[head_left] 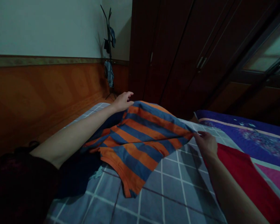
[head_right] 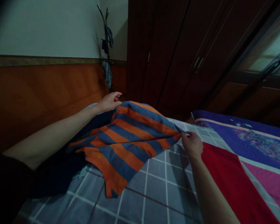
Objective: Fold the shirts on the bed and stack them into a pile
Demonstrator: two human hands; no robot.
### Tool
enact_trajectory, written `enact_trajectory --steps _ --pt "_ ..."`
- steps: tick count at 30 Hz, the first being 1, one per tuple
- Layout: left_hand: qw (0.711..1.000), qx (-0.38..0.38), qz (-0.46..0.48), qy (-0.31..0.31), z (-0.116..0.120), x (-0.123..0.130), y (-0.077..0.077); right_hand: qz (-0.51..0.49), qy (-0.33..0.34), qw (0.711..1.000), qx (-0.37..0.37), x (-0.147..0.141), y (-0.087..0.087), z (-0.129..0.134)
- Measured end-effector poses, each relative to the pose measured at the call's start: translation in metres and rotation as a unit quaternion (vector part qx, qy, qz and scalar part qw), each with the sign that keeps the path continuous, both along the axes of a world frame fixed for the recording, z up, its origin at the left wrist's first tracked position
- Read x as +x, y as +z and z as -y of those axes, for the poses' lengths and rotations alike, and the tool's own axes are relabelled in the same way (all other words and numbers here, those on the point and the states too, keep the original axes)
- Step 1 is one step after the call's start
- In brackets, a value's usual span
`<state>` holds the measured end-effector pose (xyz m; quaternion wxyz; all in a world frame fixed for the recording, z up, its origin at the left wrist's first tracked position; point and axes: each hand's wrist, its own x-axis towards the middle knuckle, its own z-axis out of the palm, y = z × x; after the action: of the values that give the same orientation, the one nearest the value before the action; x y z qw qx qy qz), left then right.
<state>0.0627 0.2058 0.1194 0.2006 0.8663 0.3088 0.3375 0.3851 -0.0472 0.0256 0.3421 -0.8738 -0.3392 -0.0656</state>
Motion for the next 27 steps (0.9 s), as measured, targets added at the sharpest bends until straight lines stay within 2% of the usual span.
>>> enact_trajectory --steps 2,3,4,6,8,10,12,14,17,21,25,27 --pt "0.999 -0.020 -0.037 -0.034 0.002 -0.010 -0.019 0.010 -0.012 0.999 -0.036 -0.009 -0.013 0.011" --pt "0.996 -0.029 -0.057 -0.055 0.007 -0.018 -0.027 0.017 0.003 0.999 -0.045 -0.019 -0.020 0.016" --pt "0.993 -0.038 -0.080 -0.082 0.013 -0.028 -0.033 0.029 0.036 0.998 -0.048 -0.033 -0.026 0.020" --pt "0.977 -0.052 -0.144 -0.147 0.030 -0.049 -0.042 0.056 0.149 0.987 -0.034 -0.070 -0.032 0.027" --pt "0.947 -0.063 -0.228 -0.216 0.050 -0.070 -0.047 0.059 0.280 0.958 -0.013 -0.117 -0.031 0.035" --pt "0.911 -0.067 -0.315 -0.259 0.067 -0.089 -0.053 0.062 0.394 0.916 -0.043 -0.164 -0.028 0.043" --pt "0.887 -0.061 -0.382 -0.253 0.081 -0.106 -0.061 0.078 0.494 0.860 -0.104 -0.205 -0.026 0.049" --pt "0.877 -0.043 -0.424 -0.221 0.088 -0.120 -0.072 0.095 0.535 0.828 -0.140 -0.232 -0.029 0.051" --pt "0.889 0.005 -0.423 -0.177 0.088 -0.136 -0.086 0.099 0.535 0.829 -0.133 -0.243 -0.035 0.049" --pt "0.909 0.028 -0.386 -0.153 0.080 -0.147 -0.089 0.009 0.515 0.856 -0.045 -0.221 -0.024 0.055" --pt "0.933 -0.026 -0.323 -0.154 0.079 -0.141 -0.077 -0.154 0.405 0.901 0.004 -0.187 0.000 0.074" --pt "0.949 -0.086 -0.251 -0.172 0.081 -0.132 -0.069 -0.259 0.340 0.903 0.042 -0.171 0.007 0.080"
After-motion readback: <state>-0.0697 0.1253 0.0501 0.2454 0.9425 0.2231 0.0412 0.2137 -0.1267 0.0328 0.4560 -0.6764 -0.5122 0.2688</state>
